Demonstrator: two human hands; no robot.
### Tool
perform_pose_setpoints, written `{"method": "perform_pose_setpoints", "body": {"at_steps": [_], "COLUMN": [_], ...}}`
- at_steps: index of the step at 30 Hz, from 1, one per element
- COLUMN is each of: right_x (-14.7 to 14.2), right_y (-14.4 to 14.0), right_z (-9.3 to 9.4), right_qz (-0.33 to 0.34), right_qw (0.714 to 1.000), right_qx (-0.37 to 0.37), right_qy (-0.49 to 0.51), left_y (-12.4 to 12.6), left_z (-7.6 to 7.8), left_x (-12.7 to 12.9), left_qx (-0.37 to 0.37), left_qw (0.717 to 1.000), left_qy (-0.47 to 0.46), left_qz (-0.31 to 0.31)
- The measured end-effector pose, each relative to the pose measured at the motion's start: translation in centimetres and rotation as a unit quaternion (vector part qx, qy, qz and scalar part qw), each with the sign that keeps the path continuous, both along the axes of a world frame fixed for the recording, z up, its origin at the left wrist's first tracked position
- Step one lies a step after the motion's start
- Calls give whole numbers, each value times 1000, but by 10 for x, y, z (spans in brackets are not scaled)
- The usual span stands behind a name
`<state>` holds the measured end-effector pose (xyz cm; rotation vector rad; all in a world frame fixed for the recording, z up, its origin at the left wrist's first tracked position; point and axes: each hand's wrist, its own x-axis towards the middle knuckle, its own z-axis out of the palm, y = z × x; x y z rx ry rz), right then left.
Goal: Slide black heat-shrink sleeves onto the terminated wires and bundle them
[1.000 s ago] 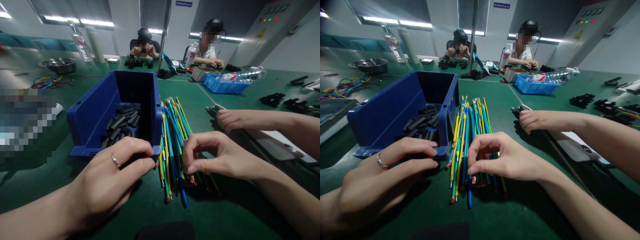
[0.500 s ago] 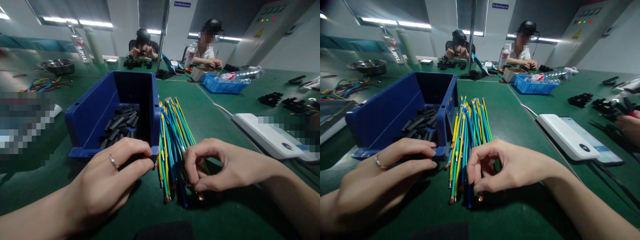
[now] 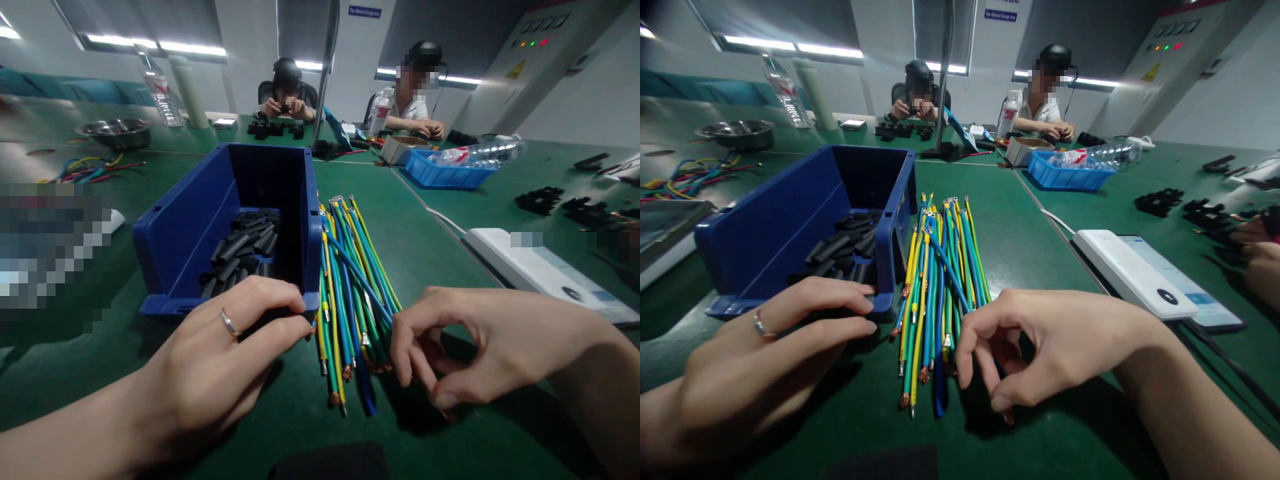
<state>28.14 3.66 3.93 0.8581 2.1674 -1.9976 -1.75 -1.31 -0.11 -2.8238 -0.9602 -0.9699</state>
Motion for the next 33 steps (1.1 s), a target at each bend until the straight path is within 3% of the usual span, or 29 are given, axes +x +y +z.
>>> {"method": "perform_pose_setpoints", "body": {"at_steps": [8,13,15,19,23,25,29,33], "right_x": [15,35,38,36,44,56,77,73], "right_y": [-1,6,7,6,8,12,21,27], "right_z": [5,6,7,8,8,6,3,0], "right_qz": [-84,-111,-173,-308,-368,-341,-166,-73], "right_qw": [980,973,955,886,871,894,971,994], "right_qx": [-31,-48,-30,-3,14,6,-68,-66], "right_qy": [176,196,238,347,324,290,155,53], "left_y": [-3,-1,-1,-1,1,1,1,0], "left_z": [2,6,6,5,5,5,4,1], "left_x": [-2,0,0,-2,-3,-2,-1,-4], "left_qx": [-53,-29,-23,-38,-39,-41,-41,-48], "left_qw": [998,998,998,998,998,998,998,998], "left_qy": [-33,-41,-40,-40,-39,-41,-41,-31], "left_qz": [-3,46,40,29,15,11,13,9]}}
